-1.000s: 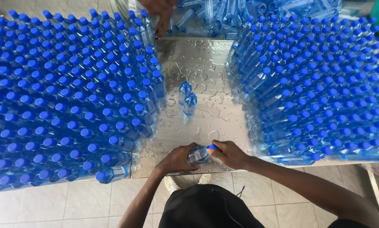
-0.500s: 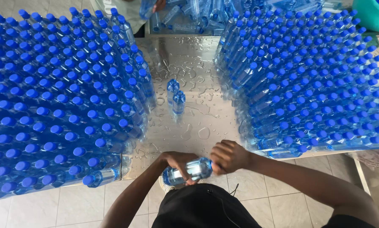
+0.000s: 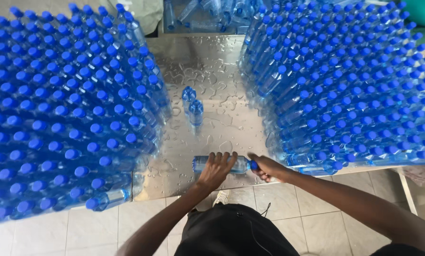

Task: The person repeatedly picks up empty plastic water bottles, fills them from a larger source, and places them on a metal table. The person handles the bottles one at a time, screwing on caps after filling.

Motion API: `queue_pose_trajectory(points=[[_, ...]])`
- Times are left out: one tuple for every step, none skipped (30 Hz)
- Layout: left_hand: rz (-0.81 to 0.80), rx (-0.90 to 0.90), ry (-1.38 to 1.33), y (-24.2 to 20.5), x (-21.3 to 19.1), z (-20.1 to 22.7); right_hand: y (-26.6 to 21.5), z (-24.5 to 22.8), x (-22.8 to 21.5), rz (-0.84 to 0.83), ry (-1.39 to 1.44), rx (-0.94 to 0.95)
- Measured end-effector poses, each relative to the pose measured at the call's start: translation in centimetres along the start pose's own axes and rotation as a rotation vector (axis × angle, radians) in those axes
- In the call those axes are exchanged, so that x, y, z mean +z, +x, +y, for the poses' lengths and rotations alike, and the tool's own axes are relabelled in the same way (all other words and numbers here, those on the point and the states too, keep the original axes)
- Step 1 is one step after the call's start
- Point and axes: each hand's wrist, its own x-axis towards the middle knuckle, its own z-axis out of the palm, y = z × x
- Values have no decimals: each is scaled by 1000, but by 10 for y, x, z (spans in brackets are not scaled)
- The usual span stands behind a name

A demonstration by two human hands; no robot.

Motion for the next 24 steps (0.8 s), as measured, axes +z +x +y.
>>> queue_pose_trajectory(points=[[-62,-85,-96,4,11,-3,-8,-6,2,227,-302,-349],[-122,-189,-194,7,22,-1,-17,-12,2,448,-620,-686],[-118,-193,-197,19,35,-2,-25,-22,2,449,-627,-683],[-101,-319,-360,27,47,-2,-32,-30,4,457,-687,-793],[-82,-444,-523,34,59,-1,-39,-38,6,463,-746,-903],[-81,-449,-520,48,47,-7,-36,-49,-5,459,-749,-906],[-114,-522,-653,61,34,-12,-32,-59,-16,488,-754,-914],[-149,-595,-787,73,22,-15,-29,-69,-27,514,-758,-922],[-148,-601,-784,75,5,-14,-26,-78,-37,508,-761,-924],[-146,-602,-839,79,-13,-17,-23,-91,-47,586,-852,-913],[-143,-602,-893,83,-30,-21,-20,-104,-57,664,-942,-901],[-136,-609,-889,75,-44,-22,-17,-111,-67,659,-948,-907],[-159,-649,-903,66,-58,-24,-13,-118,-76,802,-1043,-851],[-183,-691,-916,55,-72,-25,-7,-124,-83,943,-1131,-790],[-179,-700,-911,33,-69,-28,7,-133,-107,937,-1136,-798],[-189,-776,-951,10,-66,-30,22,-141,-131,1026,-1170,-698],[-198,-851,-991,-13,-63,-32,37,-150,-154,1115,-1201,-596],[-198,-859,-987,-41,-48,-28,39,-154,-165,1108,-1204,-601],[-262,-934,-946,-68,-33,-24,41,-158,-176,1156,-1172,-585],[-321,-1008,-901,-94,-18,-24,42,-167,-187,1208,-1140,-574],[-315,-1015,-895,-114,-16,-20,37,-171,-185,1205,-1143,-585],[-235,-1096,-982,-136,-14,-13,33,-175,-181,1275,-1142,-570],[-150,-1175,-1066,-158,-12,-5,30,-179,-176,1346,-1139,-556],[-140,-1204,-1061,-181,-5,2,42,-173,-175,1325,-1157,-573]])
